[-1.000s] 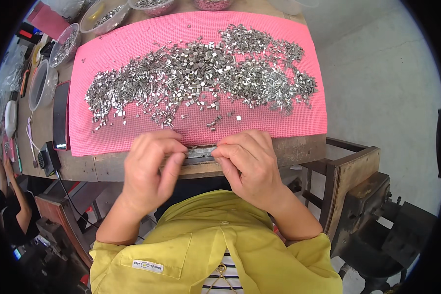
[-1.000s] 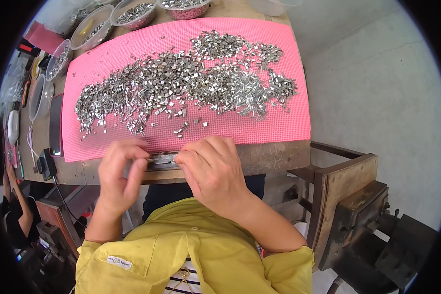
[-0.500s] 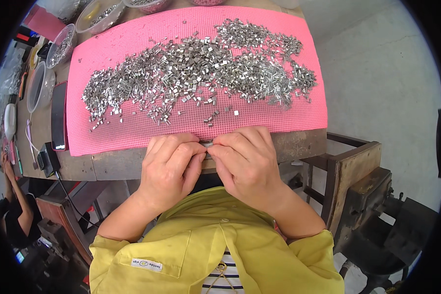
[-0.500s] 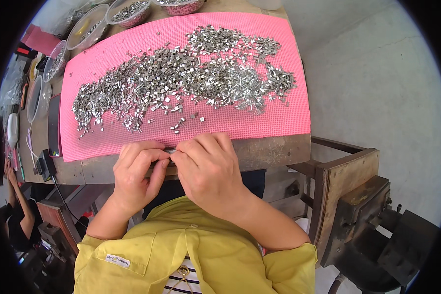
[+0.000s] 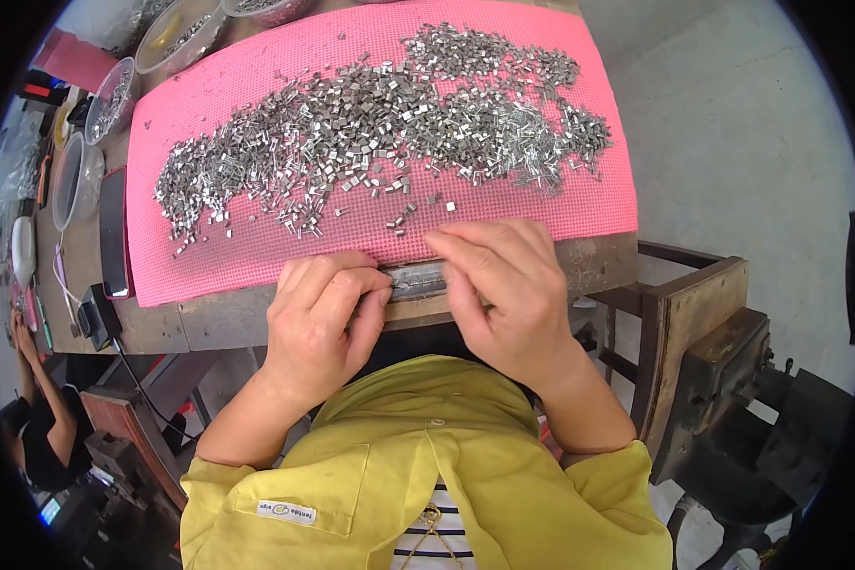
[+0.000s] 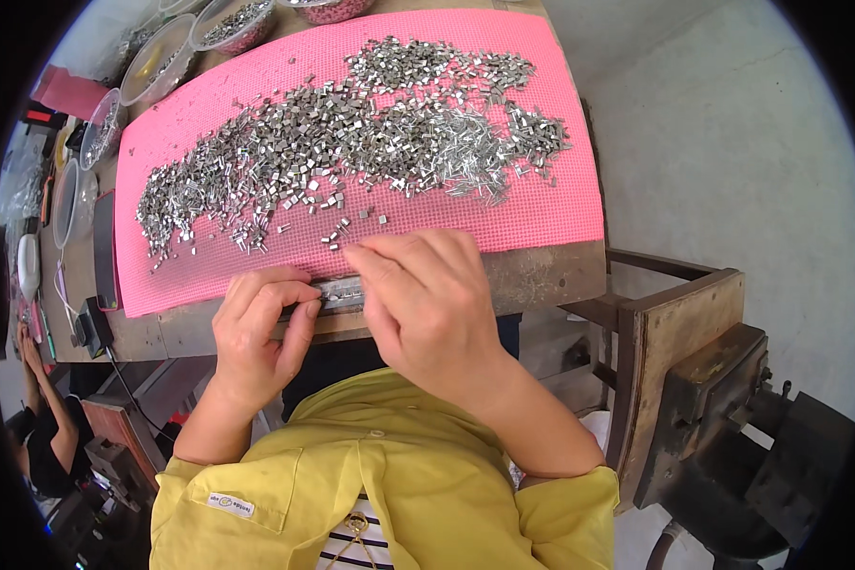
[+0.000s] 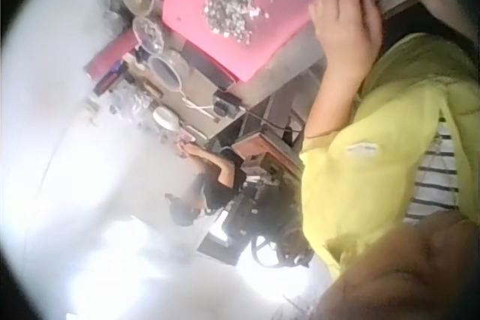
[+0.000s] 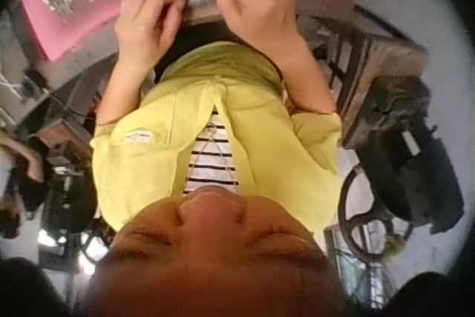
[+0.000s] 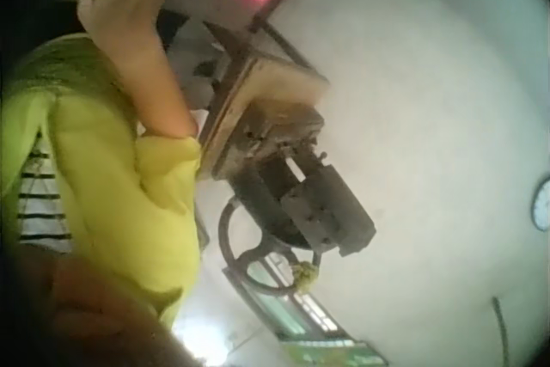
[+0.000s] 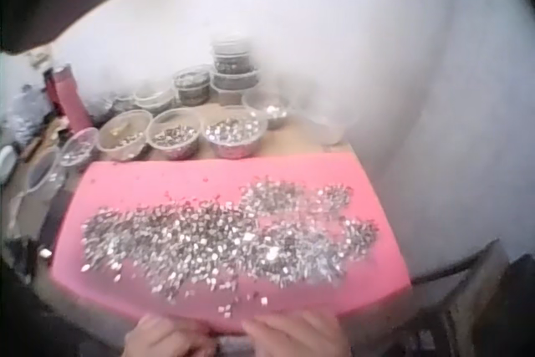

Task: The person places metal pieces into a metal holder, operates a hand press to compress them, and repeatedly inserts more small metal pieces into the holder.

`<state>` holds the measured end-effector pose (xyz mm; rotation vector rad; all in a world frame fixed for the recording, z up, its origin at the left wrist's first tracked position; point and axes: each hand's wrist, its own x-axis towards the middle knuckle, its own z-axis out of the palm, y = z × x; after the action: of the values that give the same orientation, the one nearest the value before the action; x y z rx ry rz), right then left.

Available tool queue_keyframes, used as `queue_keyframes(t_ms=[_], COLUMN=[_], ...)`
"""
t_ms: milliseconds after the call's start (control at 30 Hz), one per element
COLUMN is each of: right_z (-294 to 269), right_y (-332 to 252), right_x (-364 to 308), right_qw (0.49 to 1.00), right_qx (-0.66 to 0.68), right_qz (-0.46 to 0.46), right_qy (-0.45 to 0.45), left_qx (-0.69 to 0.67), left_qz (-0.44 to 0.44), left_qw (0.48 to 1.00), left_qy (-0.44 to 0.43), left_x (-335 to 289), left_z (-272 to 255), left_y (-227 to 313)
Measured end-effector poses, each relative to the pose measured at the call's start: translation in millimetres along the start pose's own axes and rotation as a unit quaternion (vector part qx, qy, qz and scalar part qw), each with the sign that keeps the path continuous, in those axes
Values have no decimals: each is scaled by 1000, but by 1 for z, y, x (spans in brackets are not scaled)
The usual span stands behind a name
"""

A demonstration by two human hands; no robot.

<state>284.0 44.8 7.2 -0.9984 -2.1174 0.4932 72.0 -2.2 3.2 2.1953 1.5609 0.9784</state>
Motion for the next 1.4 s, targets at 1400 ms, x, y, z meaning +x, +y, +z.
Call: queue_keyframes(t_ms=[1400], right_z=[9], right_y=[16], right_x=[41], right_qw=[999], right_qx=[-20], right_qz=[-18], right_qy=[-46], left_qx=[163], left_qz=[-79], left_qw=[982], left_qy=[59], left_x=[10], left_z=[-41], left_y=[-57])
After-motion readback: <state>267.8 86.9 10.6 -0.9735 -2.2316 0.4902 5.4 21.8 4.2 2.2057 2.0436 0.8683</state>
